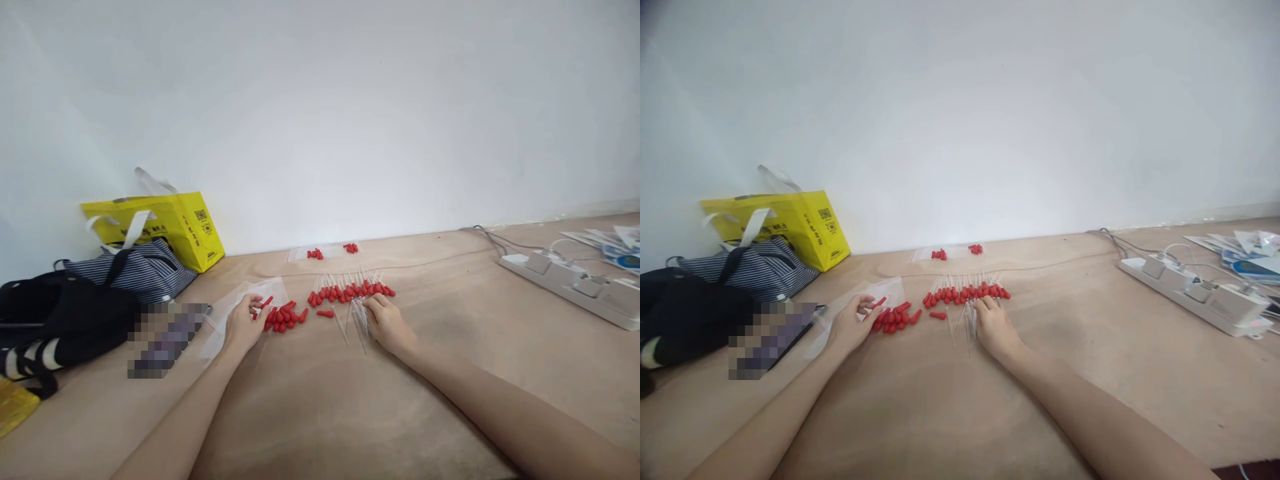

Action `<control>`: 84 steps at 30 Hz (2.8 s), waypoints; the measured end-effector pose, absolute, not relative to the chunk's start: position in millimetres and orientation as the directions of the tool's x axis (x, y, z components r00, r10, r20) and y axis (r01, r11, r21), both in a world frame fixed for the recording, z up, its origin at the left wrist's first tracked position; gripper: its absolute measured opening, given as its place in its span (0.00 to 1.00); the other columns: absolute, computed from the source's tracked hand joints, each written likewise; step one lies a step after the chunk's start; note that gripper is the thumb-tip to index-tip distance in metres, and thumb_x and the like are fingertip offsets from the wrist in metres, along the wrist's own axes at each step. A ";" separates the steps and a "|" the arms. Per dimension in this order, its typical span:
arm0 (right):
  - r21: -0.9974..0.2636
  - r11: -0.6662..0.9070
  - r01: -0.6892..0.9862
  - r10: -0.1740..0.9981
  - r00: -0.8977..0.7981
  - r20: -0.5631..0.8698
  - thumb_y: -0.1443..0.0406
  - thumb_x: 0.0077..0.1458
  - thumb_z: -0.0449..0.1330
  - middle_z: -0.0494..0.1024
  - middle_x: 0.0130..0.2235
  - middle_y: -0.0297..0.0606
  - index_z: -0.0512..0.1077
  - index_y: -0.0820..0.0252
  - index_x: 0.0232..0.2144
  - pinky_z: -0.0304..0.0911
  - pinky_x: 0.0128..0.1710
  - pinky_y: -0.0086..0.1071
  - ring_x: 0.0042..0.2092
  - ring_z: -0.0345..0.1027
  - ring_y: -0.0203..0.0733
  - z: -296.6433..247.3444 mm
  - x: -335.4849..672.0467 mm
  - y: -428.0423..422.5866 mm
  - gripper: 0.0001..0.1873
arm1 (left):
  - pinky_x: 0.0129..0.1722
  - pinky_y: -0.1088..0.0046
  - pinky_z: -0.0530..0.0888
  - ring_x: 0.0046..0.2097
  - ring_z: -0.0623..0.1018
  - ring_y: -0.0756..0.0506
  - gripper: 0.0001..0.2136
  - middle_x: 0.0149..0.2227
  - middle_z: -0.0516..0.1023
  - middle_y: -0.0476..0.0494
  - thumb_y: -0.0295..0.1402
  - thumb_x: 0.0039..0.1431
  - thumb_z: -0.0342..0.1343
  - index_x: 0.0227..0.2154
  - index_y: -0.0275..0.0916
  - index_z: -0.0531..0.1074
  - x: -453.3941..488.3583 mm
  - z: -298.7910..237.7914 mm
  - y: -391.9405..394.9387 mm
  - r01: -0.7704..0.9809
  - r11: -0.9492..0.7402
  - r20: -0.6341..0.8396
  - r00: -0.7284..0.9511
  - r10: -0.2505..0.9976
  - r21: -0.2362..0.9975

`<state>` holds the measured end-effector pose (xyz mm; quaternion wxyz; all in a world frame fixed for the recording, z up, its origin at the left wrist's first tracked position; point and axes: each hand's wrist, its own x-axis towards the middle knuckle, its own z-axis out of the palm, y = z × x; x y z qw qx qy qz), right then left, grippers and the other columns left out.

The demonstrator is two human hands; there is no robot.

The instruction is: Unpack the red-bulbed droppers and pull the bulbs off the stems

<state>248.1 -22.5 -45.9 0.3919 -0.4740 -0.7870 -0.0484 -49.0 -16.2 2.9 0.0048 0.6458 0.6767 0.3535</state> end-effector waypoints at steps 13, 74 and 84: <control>-0.307 0.594 0.744 0.738 -0.351 0.576 0.70 0.52 0.47 0.67 0.34 0.42 0.67 0.63 0.29 0.59 0.36 0.31 0.36 0.62 0.38 -37.0 238.2 -32.9 0.08 | 0.41 0.64 0.64 0.41 0.70 0.42 0.10 0.35 0.74 0.45 0.39 0.51 0.48 0.30 0.40 0.71 -19.9 12.6 -17.0 0.954 -0.213 0.521 0.074 0.851 0.212; -0.882 0.387 0.268 0.922 -0.083 0.379 0.49 0.51 0.46 0.63 0.19 0.30 0.68 0.62 0.25 0.53 0.23 0.26 0.22 0.56 0.32 -24.4 238.8 -32.5 0.24 | 0.38 0.68 0.65 0.34 0.69 0.47 0.06 0.29 0.70 0.46 0.33 0.54 0.45 0.25 0.39 0.64 80.4 3.8 -60.1 0.699 -0.674 0.478 0.520 0.708 0.238; -0.846 0.349 0.403 0.900 0.108 0.422 0.50 0.53 0.41 0.59 0.16 0.30 0.58 0.59 0.16 0.49 0.22 0.26 0.20 0.54 0.33 -22.6 258.8 -24.3 0.24 | 0.38 0.66 0.67 0.39 0.69 0.43 0.06 0.35 0.68 0.42 0.28 0.54 0.45 0.29 0.38 0.67 66.2 -1.2 -24.2 0.892 -0.444 0.315 0.401 0.860 0.079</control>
